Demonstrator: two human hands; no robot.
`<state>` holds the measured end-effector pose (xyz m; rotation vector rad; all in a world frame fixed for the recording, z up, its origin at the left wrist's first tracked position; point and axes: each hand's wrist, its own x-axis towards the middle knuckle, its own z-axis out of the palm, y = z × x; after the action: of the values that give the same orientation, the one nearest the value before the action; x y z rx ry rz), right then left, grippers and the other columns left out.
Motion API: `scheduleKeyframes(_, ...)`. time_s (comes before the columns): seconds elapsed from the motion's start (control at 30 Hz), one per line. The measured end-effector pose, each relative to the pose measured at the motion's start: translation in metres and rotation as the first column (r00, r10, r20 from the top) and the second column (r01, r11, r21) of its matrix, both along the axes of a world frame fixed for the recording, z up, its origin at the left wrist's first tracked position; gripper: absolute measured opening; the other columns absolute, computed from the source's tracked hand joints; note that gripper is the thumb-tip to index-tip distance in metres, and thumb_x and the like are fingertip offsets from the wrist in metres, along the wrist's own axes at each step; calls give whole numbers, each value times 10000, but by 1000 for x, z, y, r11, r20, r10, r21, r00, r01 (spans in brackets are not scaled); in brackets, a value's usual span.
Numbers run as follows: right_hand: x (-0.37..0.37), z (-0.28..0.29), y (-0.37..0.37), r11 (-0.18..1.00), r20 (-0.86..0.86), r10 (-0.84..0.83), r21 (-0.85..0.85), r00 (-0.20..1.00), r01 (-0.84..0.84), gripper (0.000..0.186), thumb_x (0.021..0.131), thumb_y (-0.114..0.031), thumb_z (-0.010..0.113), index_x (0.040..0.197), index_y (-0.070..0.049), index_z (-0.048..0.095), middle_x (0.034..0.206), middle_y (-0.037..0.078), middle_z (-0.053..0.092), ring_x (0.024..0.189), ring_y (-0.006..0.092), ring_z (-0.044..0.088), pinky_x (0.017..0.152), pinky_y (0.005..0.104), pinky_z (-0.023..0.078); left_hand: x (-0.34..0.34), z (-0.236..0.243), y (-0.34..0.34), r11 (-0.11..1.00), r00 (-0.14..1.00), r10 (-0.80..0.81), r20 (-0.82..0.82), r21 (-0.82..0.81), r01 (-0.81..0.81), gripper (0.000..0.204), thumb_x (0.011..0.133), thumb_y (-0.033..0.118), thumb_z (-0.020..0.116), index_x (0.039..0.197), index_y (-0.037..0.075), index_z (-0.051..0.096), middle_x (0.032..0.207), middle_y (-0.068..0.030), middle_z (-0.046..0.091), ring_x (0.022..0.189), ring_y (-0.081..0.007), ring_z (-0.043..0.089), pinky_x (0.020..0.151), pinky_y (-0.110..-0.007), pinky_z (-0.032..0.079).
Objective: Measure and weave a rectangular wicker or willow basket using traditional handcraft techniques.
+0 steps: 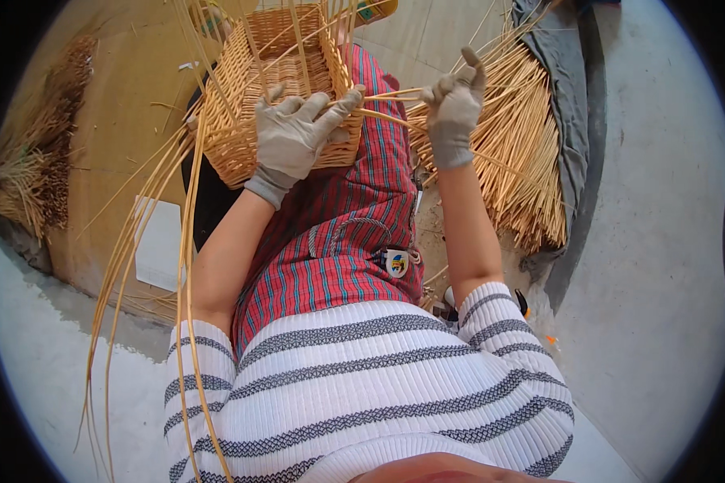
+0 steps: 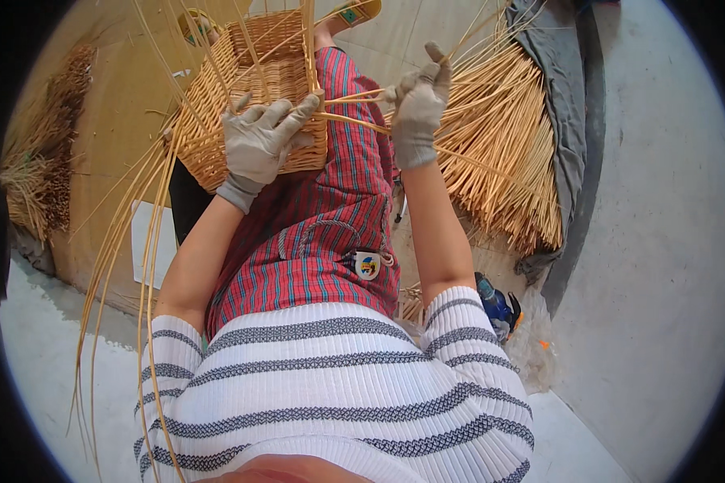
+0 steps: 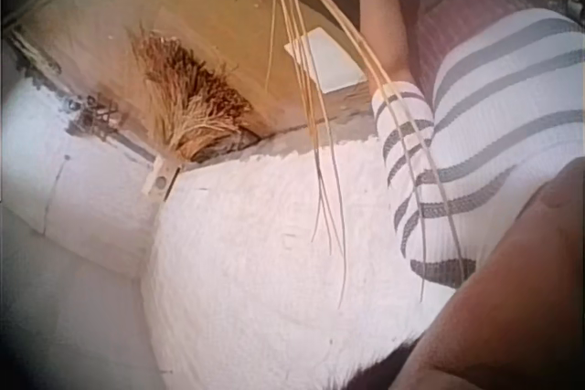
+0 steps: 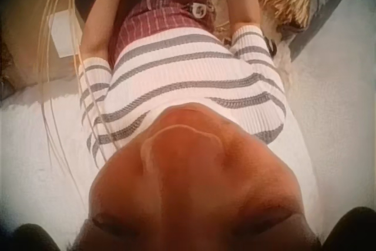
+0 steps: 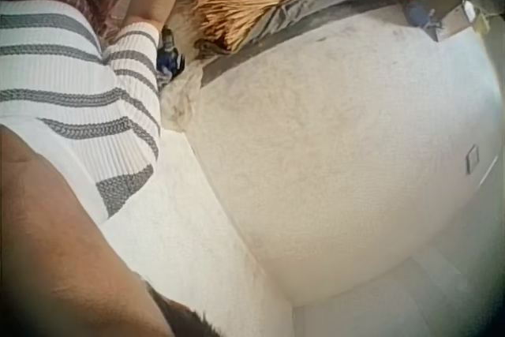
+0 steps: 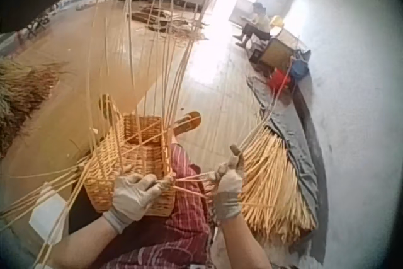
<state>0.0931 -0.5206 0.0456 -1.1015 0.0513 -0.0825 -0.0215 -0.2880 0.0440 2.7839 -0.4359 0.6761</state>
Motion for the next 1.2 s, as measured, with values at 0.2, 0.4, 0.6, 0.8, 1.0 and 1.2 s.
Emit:
scheduleKeyframes(0.2,-126,53,96,737,566,439,-671,698,81,290,874,17,611,1153,-35,668,998,84,647,964,189,599,867,299,497,-7,6,-6,939,985,169,23,299,-168,658,836,583,597,1464,431,468,881,51,510,791,-160,522,782,-414,368)
scheduleKeyframes(0.4,-74,80,87,748,87,331,-631,939,-205,317,862,-165,727,1147,-41,665,1017,138,675,957,272,655,864,344,521,-24,5,-7,202,998,42,-48,-978,-56,331,963,266,668,1187,25,634,1112,-62,679,1079,-178,627,937,-316,504)
scheduleKeyframes(0.6,-40,26,68,109,-195,344,-963,919,-245,514,747,-455,806,1019,-41,672,949,140,662,909,301,645,843,400,511,-3,37,36,61,967,-99,-236,-971,-231,253,993,199,604,1176,26,631,1101,-59,684,979,-148,636,825,-304,531)
scheduleKeyframes(0.8,-33,-4,85,-22,243,302,-965,922,262,387,841,-409,699,1083,-108,676,980,152,693,906,325,667,788,449,514,94,57,-53,593,969,-9,246,-779,203,351,932,136,673,1244,-5,598,1052,-107,661,986,-204,643,882,-317,519)
scheduleKeyframes(1.0,-29,0,93,-47,-134,42,-990,990,-132,426,898,-425,661,1247,-183,617,961,138,693,825,368,680,757,474,518,-80,-7,18,218,883,-31,-468,-866,-451,307,990,197,643,1267,74,592,958,-40,655,804,-128,639,704,-260,537)
scheduleKeyframes(1.2,-90,38,124,317,611,250,-785,752,532,351,885,-166,711,1219,-99,628,1156,72,666,1057,290,605,928,422,455,-132,-11,89,-114,795,520,-312,-948,-297,226,894,116,761,1088,29,684,945,-34,697,769,-112,647,692,-231,552)
